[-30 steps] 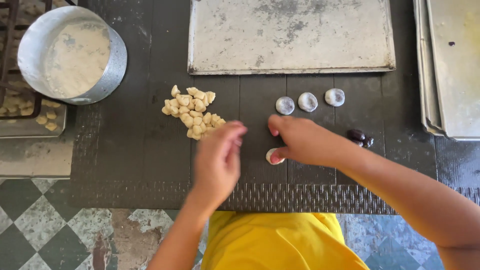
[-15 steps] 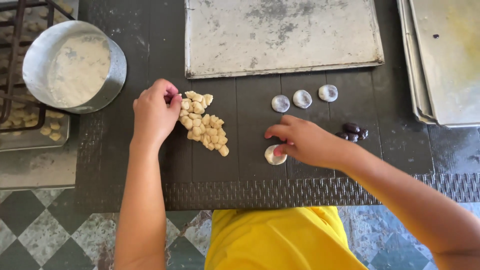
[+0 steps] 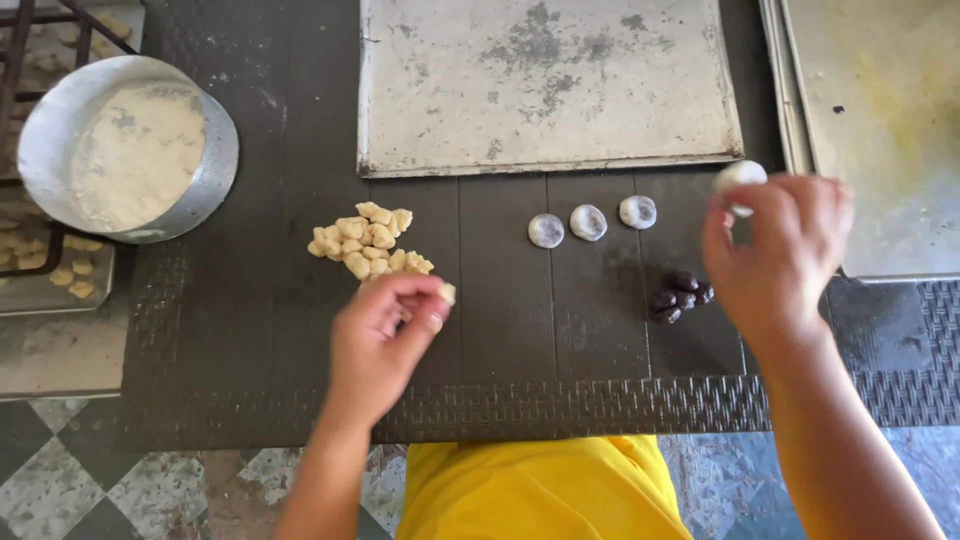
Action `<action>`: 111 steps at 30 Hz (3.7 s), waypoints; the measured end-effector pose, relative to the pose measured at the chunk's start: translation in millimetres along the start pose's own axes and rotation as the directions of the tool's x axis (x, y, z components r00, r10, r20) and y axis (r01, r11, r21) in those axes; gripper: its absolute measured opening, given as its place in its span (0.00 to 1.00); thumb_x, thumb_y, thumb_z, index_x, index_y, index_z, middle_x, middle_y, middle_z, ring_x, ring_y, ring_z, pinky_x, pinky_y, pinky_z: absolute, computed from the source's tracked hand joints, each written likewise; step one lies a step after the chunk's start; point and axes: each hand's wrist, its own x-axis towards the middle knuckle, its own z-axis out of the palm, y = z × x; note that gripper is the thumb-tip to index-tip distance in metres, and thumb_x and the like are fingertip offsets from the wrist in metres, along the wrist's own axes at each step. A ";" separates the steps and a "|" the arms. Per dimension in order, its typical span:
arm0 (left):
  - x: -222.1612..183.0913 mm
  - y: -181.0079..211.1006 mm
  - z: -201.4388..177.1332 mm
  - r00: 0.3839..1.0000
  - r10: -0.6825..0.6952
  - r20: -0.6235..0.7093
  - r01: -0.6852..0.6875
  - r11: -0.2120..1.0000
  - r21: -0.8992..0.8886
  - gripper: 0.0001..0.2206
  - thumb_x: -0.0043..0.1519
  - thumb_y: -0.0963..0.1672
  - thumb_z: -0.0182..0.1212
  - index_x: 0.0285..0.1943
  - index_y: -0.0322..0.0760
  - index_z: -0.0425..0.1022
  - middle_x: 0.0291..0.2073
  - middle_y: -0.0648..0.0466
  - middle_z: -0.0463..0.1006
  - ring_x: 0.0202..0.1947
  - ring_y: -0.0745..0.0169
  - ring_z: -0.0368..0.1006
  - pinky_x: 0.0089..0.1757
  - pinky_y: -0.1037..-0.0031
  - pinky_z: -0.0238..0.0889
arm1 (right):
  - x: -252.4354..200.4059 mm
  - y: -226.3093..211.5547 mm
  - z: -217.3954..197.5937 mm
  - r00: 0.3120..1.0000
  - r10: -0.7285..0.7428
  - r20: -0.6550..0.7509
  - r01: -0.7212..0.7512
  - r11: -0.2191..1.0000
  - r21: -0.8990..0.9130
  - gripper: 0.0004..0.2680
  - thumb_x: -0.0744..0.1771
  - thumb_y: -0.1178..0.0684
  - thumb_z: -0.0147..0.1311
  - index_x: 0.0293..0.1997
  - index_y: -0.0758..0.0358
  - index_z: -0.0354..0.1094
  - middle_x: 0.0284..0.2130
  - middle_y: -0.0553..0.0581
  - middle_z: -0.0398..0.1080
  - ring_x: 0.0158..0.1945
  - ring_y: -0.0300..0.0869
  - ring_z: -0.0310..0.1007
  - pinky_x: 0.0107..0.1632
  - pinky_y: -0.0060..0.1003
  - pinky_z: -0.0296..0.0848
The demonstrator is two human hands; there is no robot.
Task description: The person is filling small pieces of dough with a dark fruit-like filling and rolling them into balls on a baking tray.
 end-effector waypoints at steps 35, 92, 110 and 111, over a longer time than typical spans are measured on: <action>-58.8 -42.5 73.6 0.885 0.157 0.438 -0.454 0.498 0.739 0.33 0.66 0.63 0.53 0.79 0.57 0.61 0.79 0.40 0.53 0.79 0.35 0.51 0.71 0.40 0.41 | -40.4 -31.0 -37.4 0.705 0.196 0.682 -0.168 0.980 -0.109 0.11 0.71 0.50 0.51 0.60 0.54 0.72 0.49 0.52 0.78 0.56 0.54 0.73 0.62 0.59 0.62; -30.7 -49.0 95.8 0.966 0.252 0.058 -0.247 0.832 0.497 0.03 0.63 0.44 0.71 0.43 0.52 0.84 0.46 0.65 0.84 0.45 0.59 0.76 0.46 0.68 0.63 | -51.2 -155.1 -0.9 0.928 0.073 0.366 -0.276 0.793 0.543 0.16 0.66 0.65 0.58 0.63 0.64 0.73 0.39 0.58 0.76 0.39 0.52 0.79 0.42 0.46 0.80; -38.2 -30.0 21.2 0.922 0.283 -0.264 -0.091 0.821 0.564 0.07 0.67 0.37 0.64 0.49 0.42 0.80 0.36 0.58 0.79 0.36 0.54 0.77 0.44 0.66 0.69 | 36.8 -136.0 29.1 0.205 -0.188 0.960 -0.129 0.968 0.217 0.24 0.64 0.37 0.64 0.60 0.57 0.59 0.46 0.61 0.67 0.42 0.67 0.81 0.48 0.59 0.81; -43.3 -30.7 17.1 0.925 0.268 -0.268 -0.060 0.801 0.595 0.05 0.67 0.39 0.64 0.48 0.43 0.80 0.35 0.59 0.78 0.34 0.55 0.77 0.42 0.66 0.69 | 46.6 -131.9 25.0 0.121 -0.268 0.956 -0.270 0.918 0.292 0.23 0.65 0.40 0.64 0.60 0.57 0.59 0.47 0.64 0.70 0.47 0.71 0.79 0.53 0.63 0.79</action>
